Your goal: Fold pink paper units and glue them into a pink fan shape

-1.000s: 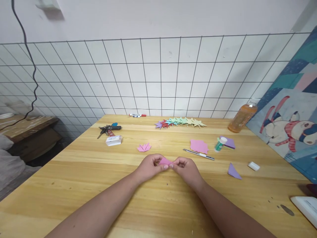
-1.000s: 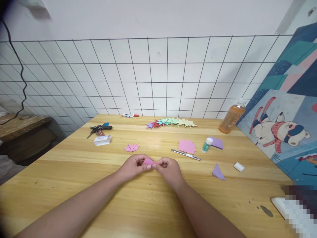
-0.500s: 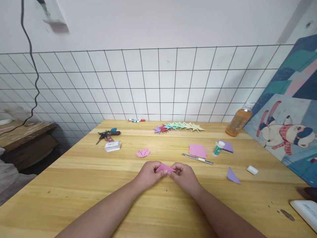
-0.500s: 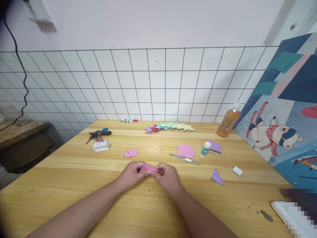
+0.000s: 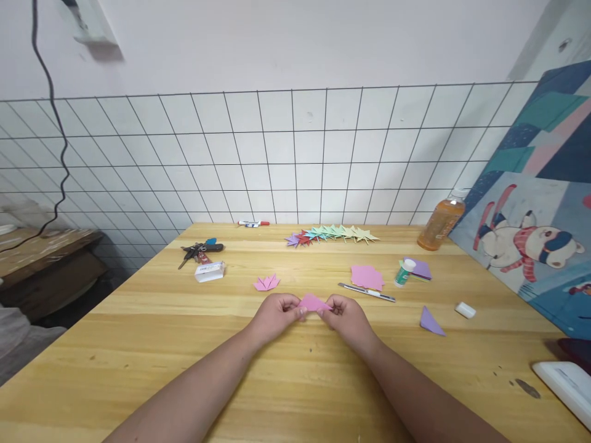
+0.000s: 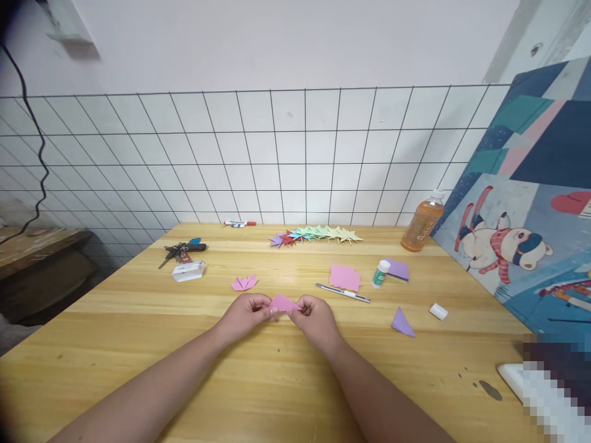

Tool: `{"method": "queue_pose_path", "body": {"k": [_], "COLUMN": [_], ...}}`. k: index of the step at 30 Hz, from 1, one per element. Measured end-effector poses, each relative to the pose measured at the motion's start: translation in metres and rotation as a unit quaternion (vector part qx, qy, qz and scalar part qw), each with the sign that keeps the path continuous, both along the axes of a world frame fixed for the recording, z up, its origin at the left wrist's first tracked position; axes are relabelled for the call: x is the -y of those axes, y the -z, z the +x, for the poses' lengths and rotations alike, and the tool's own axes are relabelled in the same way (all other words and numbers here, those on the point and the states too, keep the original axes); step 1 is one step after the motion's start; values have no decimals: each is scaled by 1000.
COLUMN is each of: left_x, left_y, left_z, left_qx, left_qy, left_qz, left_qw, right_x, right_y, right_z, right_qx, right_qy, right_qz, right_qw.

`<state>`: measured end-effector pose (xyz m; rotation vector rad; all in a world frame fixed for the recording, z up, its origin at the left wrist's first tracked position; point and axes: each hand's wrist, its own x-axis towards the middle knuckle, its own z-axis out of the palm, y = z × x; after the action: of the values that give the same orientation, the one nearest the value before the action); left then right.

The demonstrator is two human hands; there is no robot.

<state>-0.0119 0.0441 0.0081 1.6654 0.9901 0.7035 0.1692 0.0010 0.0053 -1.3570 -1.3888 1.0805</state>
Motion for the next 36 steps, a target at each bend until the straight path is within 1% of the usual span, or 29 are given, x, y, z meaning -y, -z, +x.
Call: {"method": "queue_pose_path", "body": {"k": [4, 9, 15, 21, 23, 25, 27, 29, 30, 33, 36], "left_x": [-2, -3, -3, -3, -4, -4, -4, -1, 0, 6, 10], "left_y": [2, -1, -3, -1, 1, 3, 5, 5, 5, 2, -5], "left_z": [-2, -3, -4, -3, -3, -3, -3, -3, -2, -1, 1], "left_qx": [-18, -20, -41, -25, -25, -31, -45, -61, -68, -79, -62], "left_qy": [-8, -10, -19, -12, -12, -19, -25, -19, -12, 4, 19], "left_qz": [-6, 3, 24, 18, 21, 31, 45, 62, 68, 80, 76], "left_qw": [1000, 1000, 999, 999, 999, 999, 998, 996, 995, 994, 995], "right_x": [0, -2, -2, -2, -2, -1, 2, 4, 5, 6, 7], "right_y": [-1, -2, -5, -7, -7, -8, -10, -11, -11, -10, -10], "right_z": [3, 8, 8, 9, 9, 9, 7, 5, 4, 2, 3], "right_qx": [-25, -42, -34, -36, -22, 11, 40, 58, 65, 88, 95], "right_qy": [4, 15, 11, 9, 8, 15, 27, 31, 29, 26, 36], "right_qz": [-14, -23, -27, -39, -37, -1, 59, 113, 128, 141, 140], "right_qw": [1000, 999, 999, 999, 999, 1000, 997, 991, 989, 986, 985]}}
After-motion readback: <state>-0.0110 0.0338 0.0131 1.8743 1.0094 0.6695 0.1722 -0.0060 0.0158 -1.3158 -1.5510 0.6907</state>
